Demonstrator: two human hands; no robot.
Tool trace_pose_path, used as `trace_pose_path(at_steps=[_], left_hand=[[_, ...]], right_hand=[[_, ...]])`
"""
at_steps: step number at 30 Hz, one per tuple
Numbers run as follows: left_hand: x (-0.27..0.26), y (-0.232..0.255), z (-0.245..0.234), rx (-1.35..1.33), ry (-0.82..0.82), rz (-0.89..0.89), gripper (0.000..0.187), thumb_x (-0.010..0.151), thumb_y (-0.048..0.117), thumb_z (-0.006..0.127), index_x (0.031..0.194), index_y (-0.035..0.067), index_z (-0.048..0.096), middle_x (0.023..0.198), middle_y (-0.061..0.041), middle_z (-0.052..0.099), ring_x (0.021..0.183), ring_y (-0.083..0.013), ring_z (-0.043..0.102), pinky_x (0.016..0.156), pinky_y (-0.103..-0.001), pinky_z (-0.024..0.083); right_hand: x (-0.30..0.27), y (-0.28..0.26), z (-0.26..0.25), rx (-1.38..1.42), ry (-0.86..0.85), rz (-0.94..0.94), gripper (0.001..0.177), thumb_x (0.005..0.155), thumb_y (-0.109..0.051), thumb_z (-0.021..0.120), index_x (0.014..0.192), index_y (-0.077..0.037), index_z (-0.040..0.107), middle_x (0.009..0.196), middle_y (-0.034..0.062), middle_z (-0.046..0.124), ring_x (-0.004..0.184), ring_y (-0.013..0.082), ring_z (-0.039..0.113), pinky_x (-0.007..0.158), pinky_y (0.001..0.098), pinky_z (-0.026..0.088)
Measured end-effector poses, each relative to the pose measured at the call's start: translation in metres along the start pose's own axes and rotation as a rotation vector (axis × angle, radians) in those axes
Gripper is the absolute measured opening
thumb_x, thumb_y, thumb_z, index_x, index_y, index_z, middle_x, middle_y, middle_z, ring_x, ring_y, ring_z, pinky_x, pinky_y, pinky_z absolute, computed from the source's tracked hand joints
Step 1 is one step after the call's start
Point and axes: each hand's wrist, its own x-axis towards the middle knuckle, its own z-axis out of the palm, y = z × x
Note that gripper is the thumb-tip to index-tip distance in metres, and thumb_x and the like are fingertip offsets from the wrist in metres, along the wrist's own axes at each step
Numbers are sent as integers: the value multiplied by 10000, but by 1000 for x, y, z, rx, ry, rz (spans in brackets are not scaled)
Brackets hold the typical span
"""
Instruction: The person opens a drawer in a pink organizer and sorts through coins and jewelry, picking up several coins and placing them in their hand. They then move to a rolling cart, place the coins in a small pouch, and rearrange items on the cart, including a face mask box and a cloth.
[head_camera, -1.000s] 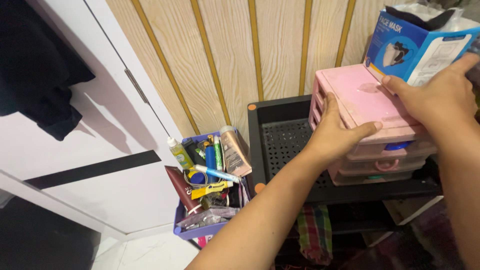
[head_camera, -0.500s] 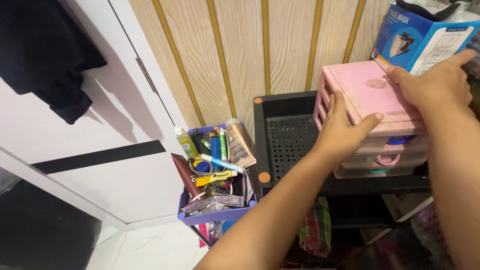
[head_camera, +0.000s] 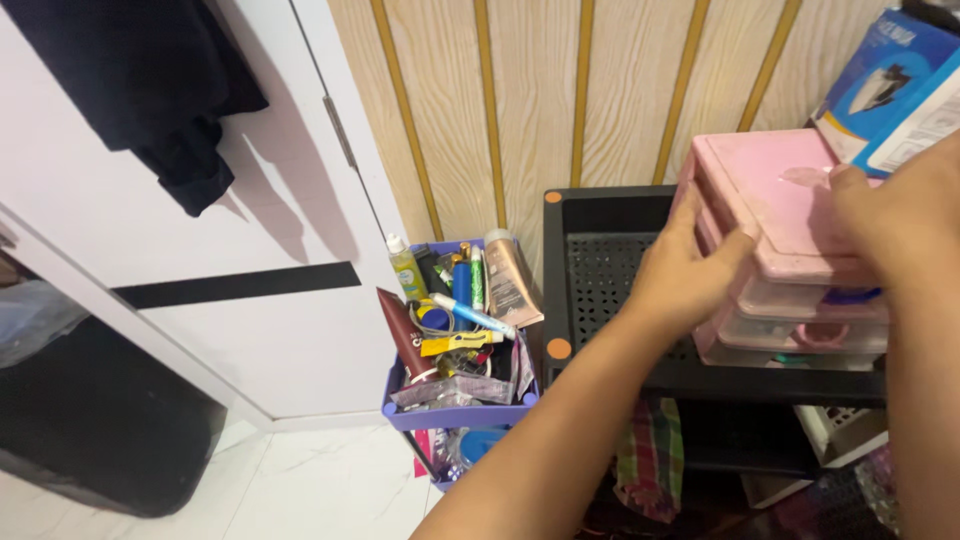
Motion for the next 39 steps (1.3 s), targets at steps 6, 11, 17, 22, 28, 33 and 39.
trace_pose_path(at_steps=[6,11,17,22,28,33,39], left_hand=[[-9,-10,-40,-254,36,-8,741,928,240,678,1554,-20,379,1541,-248,496,1400,-316,501,1115,-380,412],[-22,-33,-97,-349,98,-35,634,927,160,658,1503,-26,468,1490,-225,556,1294,-285,612,1054,-340,476],[-44,-65,-176,-254,339,-146,549,899,117,648,1417,-39,550,1411,-221,643,1225,-271,647,987,-348,508],[-66,-86,-223,-60,495,-260,558,891,106,676,1417,-17,537,1411,-182,609,1287,-227,590,1058,-321,447],[-80,-104,-239,1,532,-395,562,852,146,674,1390,11,585,1278,-184,706,1171,-266,680,1003,-344,502],[-80,-111,-239,4,471,-373,574,844,160,705,1382,5,579,1304,-178,681,1215,-258,656,1027,-336,489],[-81,-116,-242,56,400,-367,547,855,177,720,1363,11,604,1339,-192,664,1250,-271,637,1047,-348,478]], right_hand=[[-36,-126,-36,22,35,-176,769,1012,-120,798,1550,112,300,1357,352,567,1256,455,634,1025,475,526],[-83,-232,-29,372,-109,-224,388,1036,-96,742,1367,57,610,1233,210,695,1143,330,698,977,421,540],[-120,-310,36,405,-712,-412,385,838,-86,716,1222,-102,728,1133,174,723,976,351,709,879,442,564],[-143,-338,92,-226,-961,-744,674,748,-91,747,1392,-191,576,1400,159,569,1232,338,634,1211,655,168],[-145,-353,121,-615,-1195,-677,863,789,-162,787,1544,-304,392,1604,202,308,1361,337,527,1200,712,124],[-132,-356,128,-644,-1301,-638,994,722,-206,871,1555,-364,352,1633,171,286,1404,322,513,1192,672,239],[-132,-350,134,-610,-1280,-706,1039,711,-180,869,1567,-334,299,1607,195,305,1246,365,644,1013,491,539]])
